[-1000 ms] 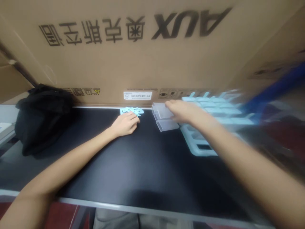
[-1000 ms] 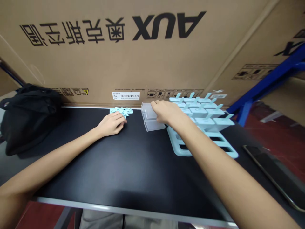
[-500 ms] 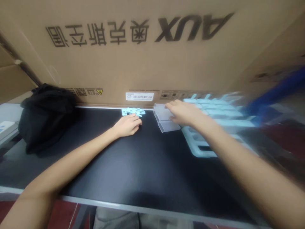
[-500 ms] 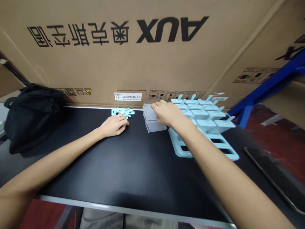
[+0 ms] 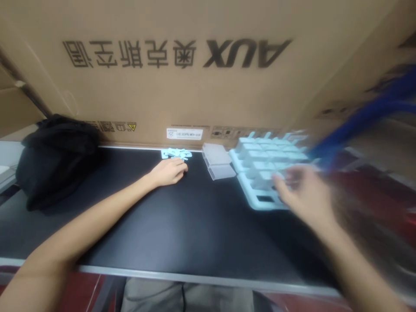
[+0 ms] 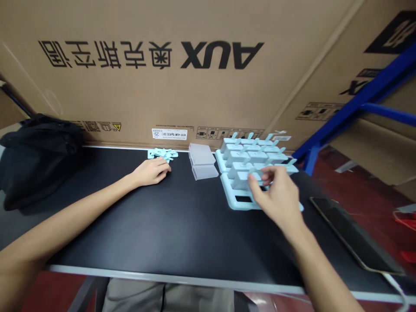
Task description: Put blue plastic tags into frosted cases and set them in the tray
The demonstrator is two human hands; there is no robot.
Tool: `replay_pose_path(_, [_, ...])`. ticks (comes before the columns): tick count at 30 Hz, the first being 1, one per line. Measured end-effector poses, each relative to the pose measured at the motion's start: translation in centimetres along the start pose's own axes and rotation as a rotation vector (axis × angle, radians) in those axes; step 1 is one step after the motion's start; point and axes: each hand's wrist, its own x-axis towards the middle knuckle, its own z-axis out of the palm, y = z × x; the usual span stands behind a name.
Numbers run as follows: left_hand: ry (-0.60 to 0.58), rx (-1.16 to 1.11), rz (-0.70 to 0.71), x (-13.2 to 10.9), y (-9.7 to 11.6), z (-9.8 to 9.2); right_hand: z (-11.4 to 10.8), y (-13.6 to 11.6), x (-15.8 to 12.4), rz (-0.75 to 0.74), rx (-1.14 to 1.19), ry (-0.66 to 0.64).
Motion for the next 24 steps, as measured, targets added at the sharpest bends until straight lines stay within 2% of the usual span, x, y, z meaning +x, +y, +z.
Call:
replay_pose_path(3, [0.008, -0.021, -0.027, 0.0, 0.1, -0.2, 1.5, 0.8, -0.2, 0.045, 0.030, -0.113])
replay_pose_path(7, [-0.009, -0.074, -0.052, 0.1, 0.2, -0.3, 2.8, 1.4, -0.2, -0.017, -0.105, -0.226])
replay_pose_path(10, [-0.029, -0.061, -0.047, 0.2, 0.2, -0.2, 3.7, 1.8, -0.5, -0.053, -0.199, -0.228])
replay_pose_path(14, [-0.034, -0.021, -0.030, 0.4, 0.2, -0.2, 4.3, 2.2, -0.8, -0.027, -0.277, -0.219])
replay_pose_path(24, [-0.026, -0.018, -0.019, 0.3, 0.2, -0.1, 3.8, 1.0, -1.0, 0.022, -0.338, -0.278])
